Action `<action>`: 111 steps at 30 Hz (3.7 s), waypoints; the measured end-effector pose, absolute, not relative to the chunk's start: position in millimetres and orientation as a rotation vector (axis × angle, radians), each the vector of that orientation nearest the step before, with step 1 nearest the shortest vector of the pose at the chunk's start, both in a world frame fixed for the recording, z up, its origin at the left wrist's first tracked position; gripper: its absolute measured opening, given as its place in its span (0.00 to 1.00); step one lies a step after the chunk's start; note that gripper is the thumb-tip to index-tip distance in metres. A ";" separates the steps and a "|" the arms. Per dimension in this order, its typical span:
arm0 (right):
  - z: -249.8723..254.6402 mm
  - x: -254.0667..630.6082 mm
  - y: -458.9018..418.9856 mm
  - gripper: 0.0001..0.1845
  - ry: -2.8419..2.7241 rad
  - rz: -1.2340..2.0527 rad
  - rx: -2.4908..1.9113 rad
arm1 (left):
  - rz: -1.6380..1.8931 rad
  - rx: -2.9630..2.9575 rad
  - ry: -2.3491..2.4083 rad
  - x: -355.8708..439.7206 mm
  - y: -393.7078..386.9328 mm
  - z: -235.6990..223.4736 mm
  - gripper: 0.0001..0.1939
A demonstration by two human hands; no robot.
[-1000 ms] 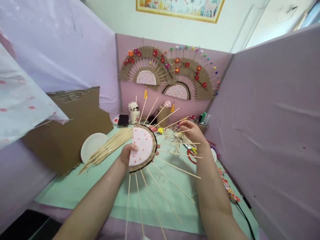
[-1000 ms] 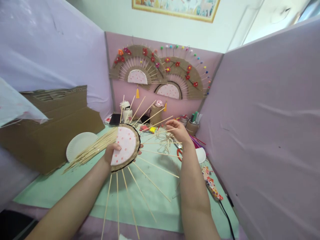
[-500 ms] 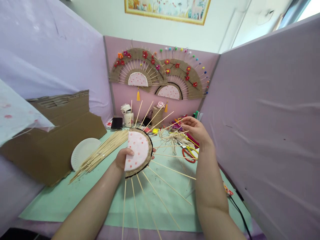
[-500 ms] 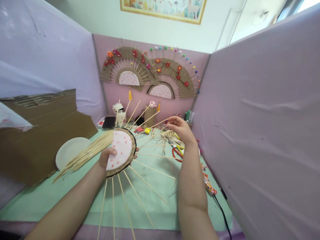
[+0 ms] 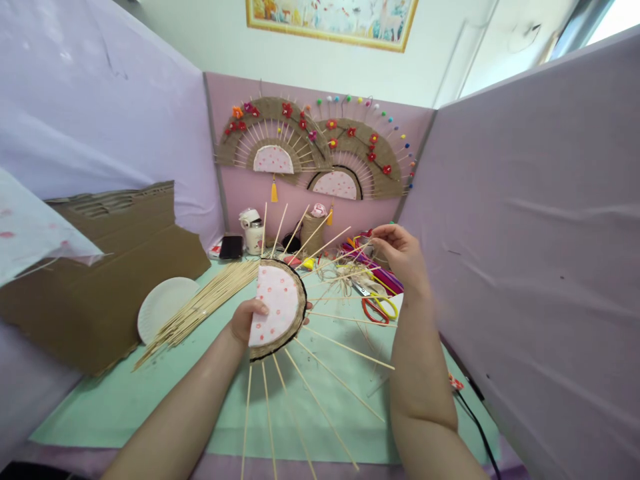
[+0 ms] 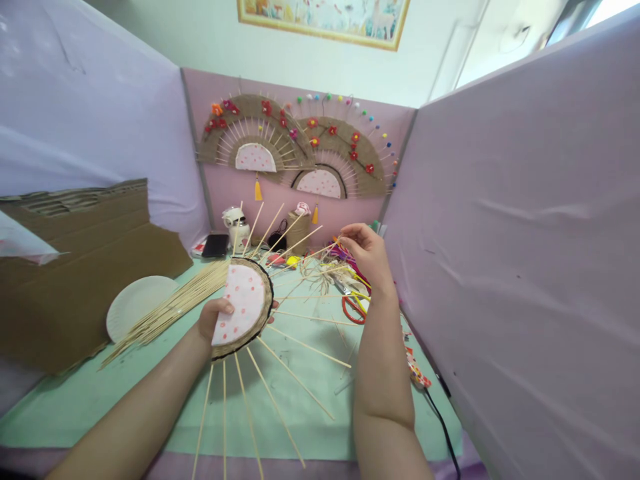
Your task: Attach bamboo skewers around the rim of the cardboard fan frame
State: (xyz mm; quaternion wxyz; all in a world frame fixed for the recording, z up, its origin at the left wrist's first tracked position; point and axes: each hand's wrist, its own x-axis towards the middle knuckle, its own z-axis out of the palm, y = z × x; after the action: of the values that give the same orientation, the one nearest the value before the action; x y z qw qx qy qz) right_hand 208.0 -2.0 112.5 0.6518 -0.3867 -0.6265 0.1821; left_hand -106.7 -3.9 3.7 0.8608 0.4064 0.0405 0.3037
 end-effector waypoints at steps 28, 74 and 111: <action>7.5 80.1 80.7 0.09 -1.286 0.641 -1.044 | 0.701 0.578 0.152 -95.5 -0.1 -4.8 0.28; 50.5 177.2 67.4 0.16 -1.161 0.870 -0.875 | 0.501 0.621 0.031 -69.7 27.5 16.3 0.36; 66.6 222.2 52.9 0.12 -1.137 0.687 -0.775 | 0.456 0.618 0.053 -60.0 24.4 7.3 0.32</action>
State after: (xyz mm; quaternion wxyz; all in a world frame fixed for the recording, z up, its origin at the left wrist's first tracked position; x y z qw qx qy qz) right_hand 222.2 52.9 66.6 0.7187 -0.3504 -0.5140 0.3106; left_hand -60.0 24.4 7.3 0.9268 0.3016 0.0258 0.2224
